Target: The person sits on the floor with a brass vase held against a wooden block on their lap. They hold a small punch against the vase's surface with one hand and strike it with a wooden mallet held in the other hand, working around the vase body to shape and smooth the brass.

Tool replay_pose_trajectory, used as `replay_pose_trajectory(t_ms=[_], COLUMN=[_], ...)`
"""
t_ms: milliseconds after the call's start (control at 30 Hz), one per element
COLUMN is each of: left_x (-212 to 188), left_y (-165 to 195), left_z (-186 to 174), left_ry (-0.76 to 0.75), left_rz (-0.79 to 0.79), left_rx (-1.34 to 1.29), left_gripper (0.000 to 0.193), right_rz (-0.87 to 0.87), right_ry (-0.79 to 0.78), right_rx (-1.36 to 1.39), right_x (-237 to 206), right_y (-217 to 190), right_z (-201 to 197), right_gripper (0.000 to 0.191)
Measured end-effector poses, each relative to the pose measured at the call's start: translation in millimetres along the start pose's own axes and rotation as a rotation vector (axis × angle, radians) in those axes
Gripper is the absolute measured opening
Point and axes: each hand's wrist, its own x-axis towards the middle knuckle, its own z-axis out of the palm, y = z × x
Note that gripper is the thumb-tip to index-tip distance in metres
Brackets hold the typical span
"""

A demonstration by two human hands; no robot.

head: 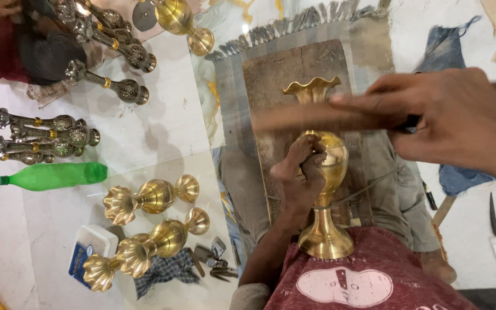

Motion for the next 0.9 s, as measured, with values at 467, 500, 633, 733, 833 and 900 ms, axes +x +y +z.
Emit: replay_pose_trajectory(t_ms=[467, 500, 633, 733, 833, 900], left_x=[34.9, 38.1, 52.9, 61.5, 70.7, 78.0], left_y=[2.3, 1.9, -6.4, -10.1, -11.6, -13.6], left_z=[-25.9, -25.8, -20.6, -18.4, -17.5, -15.9], left_ry=[-0.487, -0.519, -0.625, -0.720, -0.854, -0.917], left_rz=[0.109, 0.115, 0.234, 0.274, 0.300, 0.345], left_rx=[0.087, 0.101, 0.104, 0.113, 0.151, 0.125], left_gripper=[0.071, 0.070, 0.063, 0.058, 0.055, 0.057], right_rz=[-0.044, -0.098, -0.066, -0.035, 0.126, 0.246], right_ry=[0.461, 0.633, 0.685, 0.860, 0.879, 0.908], right_rx=[0.792, 1.101, 0.993, 1.074, 1.220, 0.970], right_x=[-36.2, -42.2, -61.8, -67.5, -86.3, -104.9], right_y=[20.6, 20.3, 16.2, -3.8, -28.5, -43.0], right_z=[84.3, 95.5, 137.4, 164.3, 183.0, 190.6], right_gripper=[0.062, 0.056, 0.041, 0.060, 0.069, 0.065])
